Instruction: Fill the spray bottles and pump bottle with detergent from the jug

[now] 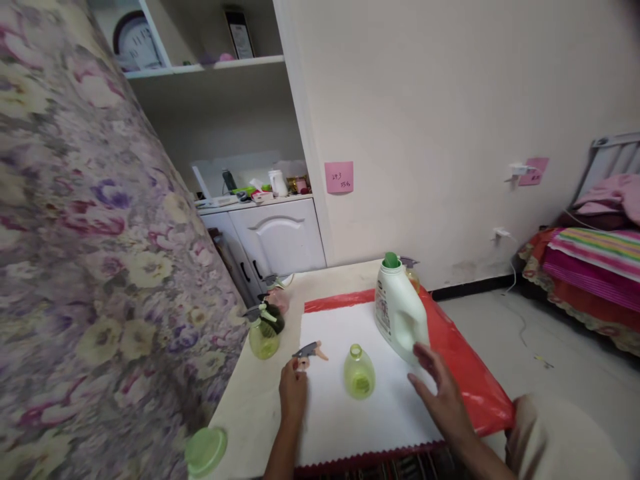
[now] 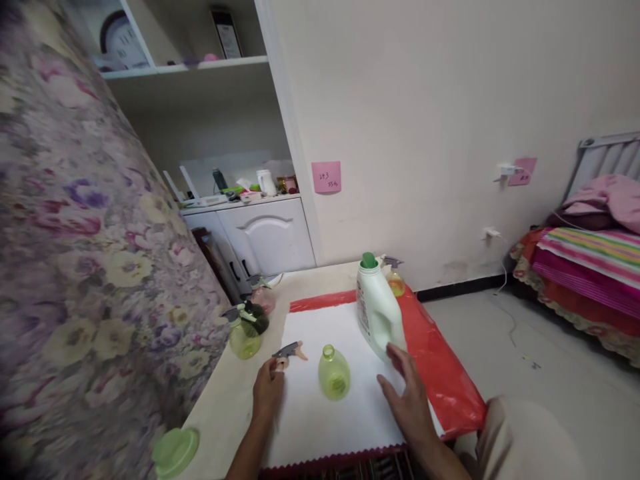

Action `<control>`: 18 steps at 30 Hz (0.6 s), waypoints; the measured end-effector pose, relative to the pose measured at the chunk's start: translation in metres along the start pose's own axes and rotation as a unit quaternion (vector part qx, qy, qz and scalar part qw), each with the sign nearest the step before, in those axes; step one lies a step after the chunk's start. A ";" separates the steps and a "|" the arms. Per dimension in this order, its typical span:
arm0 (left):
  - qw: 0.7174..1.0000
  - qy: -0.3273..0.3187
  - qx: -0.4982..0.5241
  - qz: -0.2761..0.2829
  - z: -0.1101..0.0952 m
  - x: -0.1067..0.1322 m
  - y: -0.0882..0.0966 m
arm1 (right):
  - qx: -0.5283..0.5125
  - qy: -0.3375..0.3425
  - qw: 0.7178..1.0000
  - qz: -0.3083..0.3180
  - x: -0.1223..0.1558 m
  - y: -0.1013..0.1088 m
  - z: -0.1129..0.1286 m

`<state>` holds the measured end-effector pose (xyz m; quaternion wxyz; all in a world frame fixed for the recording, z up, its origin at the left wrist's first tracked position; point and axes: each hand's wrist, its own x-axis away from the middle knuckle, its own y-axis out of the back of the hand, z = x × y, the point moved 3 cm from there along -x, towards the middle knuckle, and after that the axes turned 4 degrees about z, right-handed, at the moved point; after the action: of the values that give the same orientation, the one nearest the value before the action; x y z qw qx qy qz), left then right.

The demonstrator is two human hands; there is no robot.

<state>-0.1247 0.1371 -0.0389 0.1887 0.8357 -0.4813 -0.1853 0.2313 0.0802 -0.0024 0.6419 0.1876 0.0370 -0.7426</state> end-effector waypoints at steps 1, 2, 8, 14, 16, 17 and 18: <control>1.000 -0.006 -0.013 -0.002 0.000 0.001 0.001 | -0.001 -0.001 1.000 -0.028 -0.005 0.010 0.001; 1.000 -0.013 -0.024 -0.003 -0.001 0.002 0.003 | 0.002 -0.002 0.999 -0.049 -0.012 0.019 0.003; 0.997 -0.062 -0.049 -0.023 -0.019 0.028 0.015 | 0.020 -0.023 0.994 -0.102 -0.057 0.044 -0.001; 0.995 -0.098 0.034 0.006 -0.029 0.089 -0.028 | -0.012 -0.052 0.998 -0.042 -0.094 0.032 -0.011; 0.993 -0.095 0.065 0.023 -0.026 0.104 -0.048 | -0.011 -0.058 0.998 -0.028 -0.101 0.027 -0.010; 0.993 -0.091 0.077 0.015 -0.024 0.109 -0.056 | -0.010 -0.063 0.998 -0.021 -0.104 0.024 -0.009; 0.993 -0.087 0.085 0.004 -0.022 0.112 -0.061 | -0.009 -0.067 0.998 -0.016 -0.106 0.022 -0.008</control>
<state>-0.0167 0.0712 -0.0645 0.0748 0.8277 -0.5129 -0.2149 0.2656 0.1785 0.0290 0.6325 0.1312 0.0032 -0.7633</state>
